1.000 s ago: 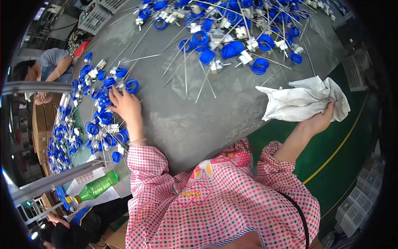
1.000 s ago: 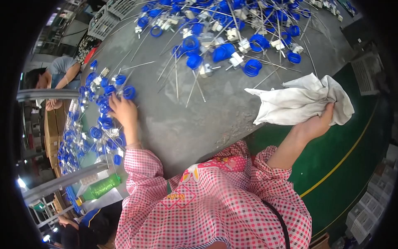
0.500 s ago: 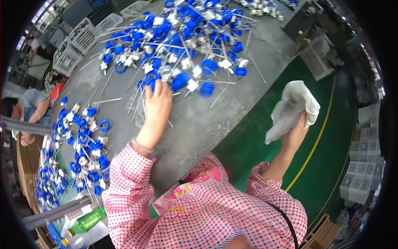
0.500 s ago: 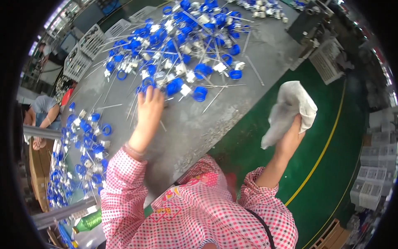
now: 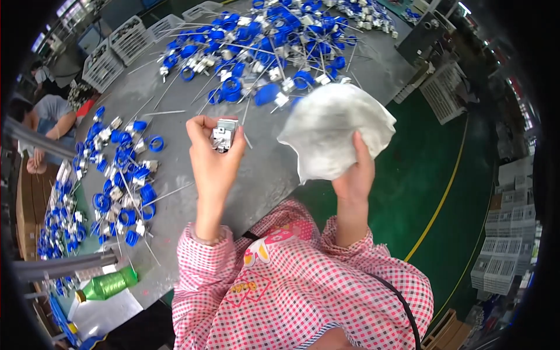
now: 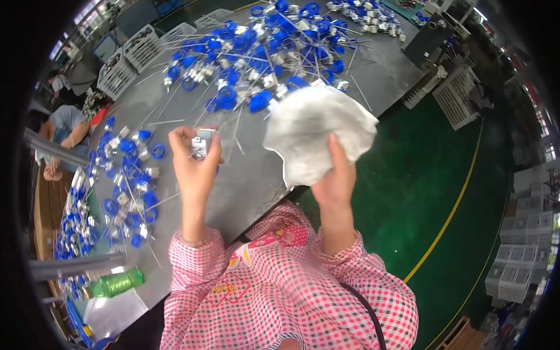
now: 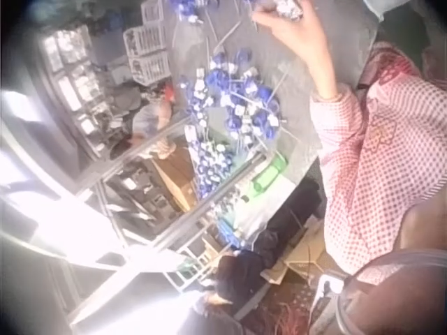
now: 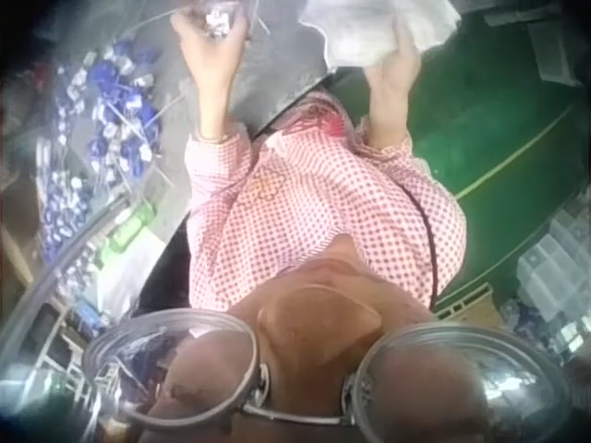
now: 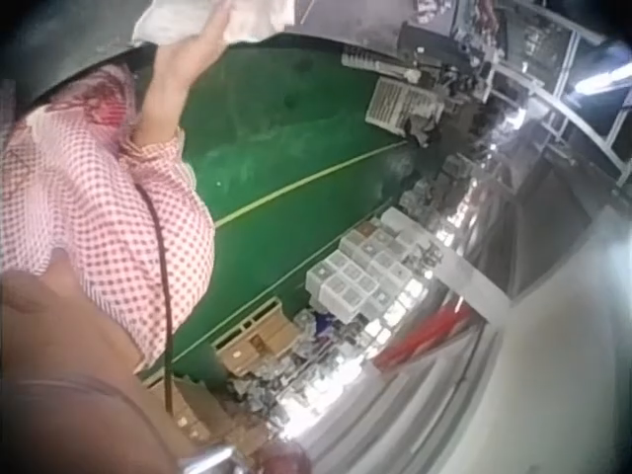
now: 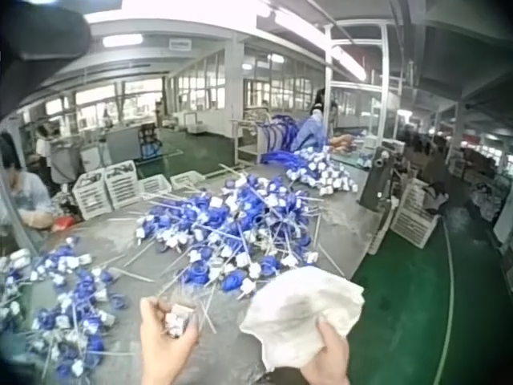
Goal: Cleaning small electronic components using a cloth and liquid at a factory workstation.
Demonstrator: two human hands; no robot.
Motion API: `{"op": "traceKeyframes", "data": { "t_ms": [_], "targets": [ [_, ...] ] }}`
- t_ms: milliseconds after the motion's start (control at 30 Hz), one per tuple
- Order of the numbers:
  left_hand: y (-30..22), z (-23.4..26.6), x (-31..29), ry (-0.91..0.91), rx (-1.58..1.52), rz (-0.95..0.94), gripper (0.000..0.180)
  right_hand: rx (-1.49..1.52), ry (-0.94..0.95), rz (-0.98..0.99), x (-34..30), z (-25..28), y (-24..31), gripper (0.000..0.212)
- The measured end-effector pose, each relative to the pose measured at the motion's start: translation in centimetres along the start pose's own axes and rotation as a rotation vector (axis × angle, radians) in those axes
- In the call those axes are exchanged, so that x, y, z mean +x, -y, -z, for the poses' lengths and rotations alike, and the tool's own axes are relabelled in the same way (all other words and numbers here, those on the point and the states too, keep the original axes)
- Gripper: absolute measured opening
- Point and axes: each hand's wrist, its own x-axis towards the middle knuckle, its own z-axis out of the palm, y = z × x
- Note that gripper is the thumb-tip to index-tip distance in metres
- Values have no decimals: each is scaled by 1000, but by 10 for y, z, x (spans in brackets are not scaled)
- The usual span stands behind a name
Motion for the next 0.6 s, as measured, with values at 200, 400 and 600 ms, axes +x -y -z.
{"op": "traceKeyframes", "data": {
  "t_ms": [200, 400, 600],
  "targets": [
    [-1, 15, -44, 107, -452, -24, 48, -462, 448, 237, -46, -61, -54, 31],
    [-4, 32, -73, -74, 77, -181, 42, -785, 537, 297, -55, -65, -65, 26],
    [8, 41, -70, -305, 108, -252, 41, -917, 690, 655, -57, -75, -74, 25]
  ]
}}
